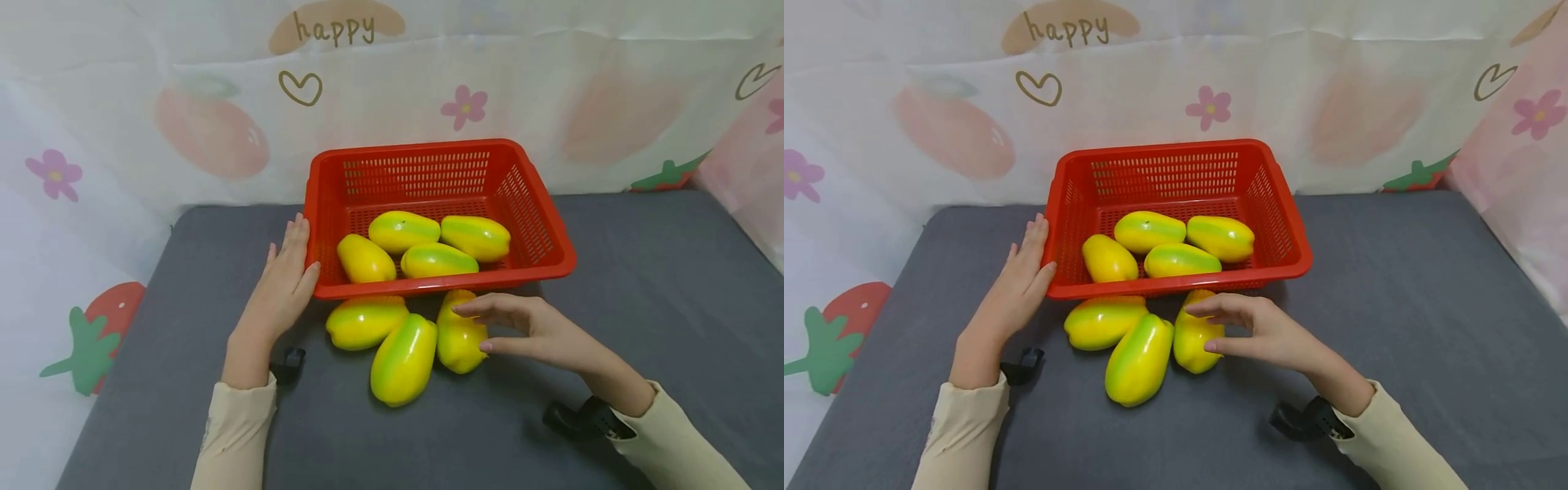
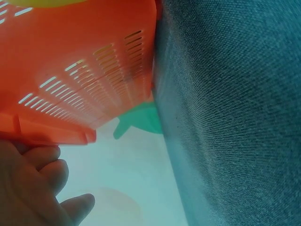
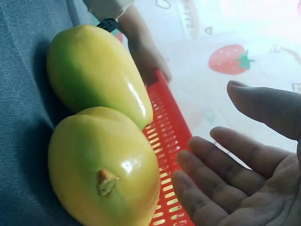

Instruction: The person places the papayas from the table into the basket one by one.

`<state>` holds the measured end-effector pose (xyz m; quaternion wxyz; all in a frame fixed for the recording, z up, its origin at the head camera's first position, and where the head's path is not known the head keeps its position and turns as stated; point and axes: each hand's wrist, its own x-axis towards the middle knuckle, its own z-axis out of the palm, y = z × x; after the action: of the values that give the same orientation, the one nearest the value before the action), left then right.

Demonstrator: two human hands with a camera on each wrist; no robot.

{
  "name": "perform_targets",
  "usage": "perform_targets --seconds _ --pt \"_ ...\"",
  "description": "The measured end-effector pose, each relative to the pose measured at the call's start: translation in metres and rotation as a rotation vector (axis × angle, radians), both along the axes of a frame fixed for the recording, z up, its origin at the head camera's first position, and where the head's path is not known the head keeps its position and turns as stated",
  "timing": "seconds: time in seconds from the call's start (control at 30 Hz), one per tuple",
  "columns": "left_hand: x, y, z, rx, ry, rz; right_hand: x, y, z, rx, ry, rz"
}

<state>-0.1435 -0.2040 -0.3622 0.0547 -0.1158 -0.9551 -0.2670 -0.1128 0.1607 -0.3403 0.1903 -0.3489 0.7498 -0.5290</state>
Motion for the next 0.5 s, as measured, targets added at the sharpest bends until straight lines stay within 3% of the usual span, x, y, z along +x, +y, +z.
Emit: perform_targets --seconds 0.27,0.5 --pt "0.000 0.000 0.000 0.005 0.013 -0.009 0.004 0.001 -0.012 0.017 0.024 -0.084" --pt "0.000 0.000 0.000 0.008 0.012 -0.013 0.004 -0.001 -0.021 0.073 0.156 -0.224"
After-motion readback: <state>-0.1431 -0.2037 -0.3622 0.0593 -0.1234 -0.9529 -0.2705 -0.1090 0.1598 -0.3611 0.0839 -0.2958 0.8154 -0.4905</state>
